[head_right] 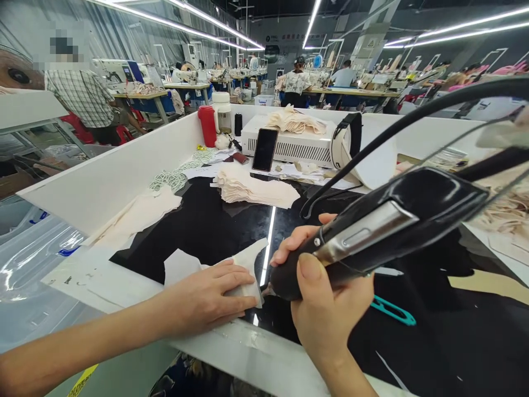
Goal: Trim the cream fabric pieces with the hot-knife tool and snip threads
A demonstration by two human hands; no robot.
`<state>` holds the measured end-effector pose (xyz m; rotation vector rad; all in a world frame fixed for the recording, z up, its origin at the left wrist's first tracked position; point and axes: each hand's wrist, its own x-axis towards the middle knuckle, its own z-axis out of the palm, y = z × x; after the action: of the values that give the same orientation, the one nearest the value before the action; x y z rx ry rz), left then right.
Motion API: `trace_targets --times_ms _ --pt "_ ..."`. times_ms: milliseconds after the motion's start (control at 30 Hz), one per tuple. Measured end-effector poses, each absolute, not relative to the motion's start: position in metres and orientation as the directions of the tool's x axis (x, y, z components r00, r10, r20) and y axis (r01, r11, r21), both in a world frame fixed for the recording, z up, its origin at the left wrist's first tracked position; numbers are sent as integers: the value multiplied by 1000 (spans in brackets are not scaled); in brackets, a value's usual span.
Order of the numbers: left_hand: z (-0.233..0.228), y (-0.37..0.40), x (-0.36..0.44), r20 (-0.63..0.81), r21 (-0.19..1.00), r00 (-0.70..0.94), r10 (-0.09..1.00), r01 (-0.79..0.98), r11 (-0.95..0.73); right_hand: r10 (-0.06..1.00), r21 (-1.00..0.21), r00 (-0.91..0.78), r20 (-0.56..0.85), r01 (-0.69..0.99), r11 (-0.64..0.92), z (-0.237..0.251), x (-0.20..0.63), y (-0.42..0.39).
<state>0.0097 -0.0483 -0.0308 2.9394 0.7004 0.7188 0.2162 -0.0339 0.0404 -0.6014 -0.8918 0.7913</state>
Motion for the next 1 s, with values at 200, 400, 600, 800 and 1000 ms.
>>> trace_targets --times_ms 200,400,600,800,1000 --pt "-29 -49 13 443 156 778 445 421 -893 804 -744 377 460 -331 581 38 215 -28" --pt "-28 -49 13 458 152 772 440 419 -895 806 -747 371 462 -327 579 35 215 -27" --pt "-30 -48 12 471 168 766 437 408 -897 803 -757 361 474 -299 581 35 213 -29" --pt "-29 -48 13 458 187 774 438 398 -898 794 -752 392 464 -300 587 38 211 -24" --pt "-31 -45 13 461 167 773 436 407 -898 794 -748 390 467 -305 590 35 207 -16"
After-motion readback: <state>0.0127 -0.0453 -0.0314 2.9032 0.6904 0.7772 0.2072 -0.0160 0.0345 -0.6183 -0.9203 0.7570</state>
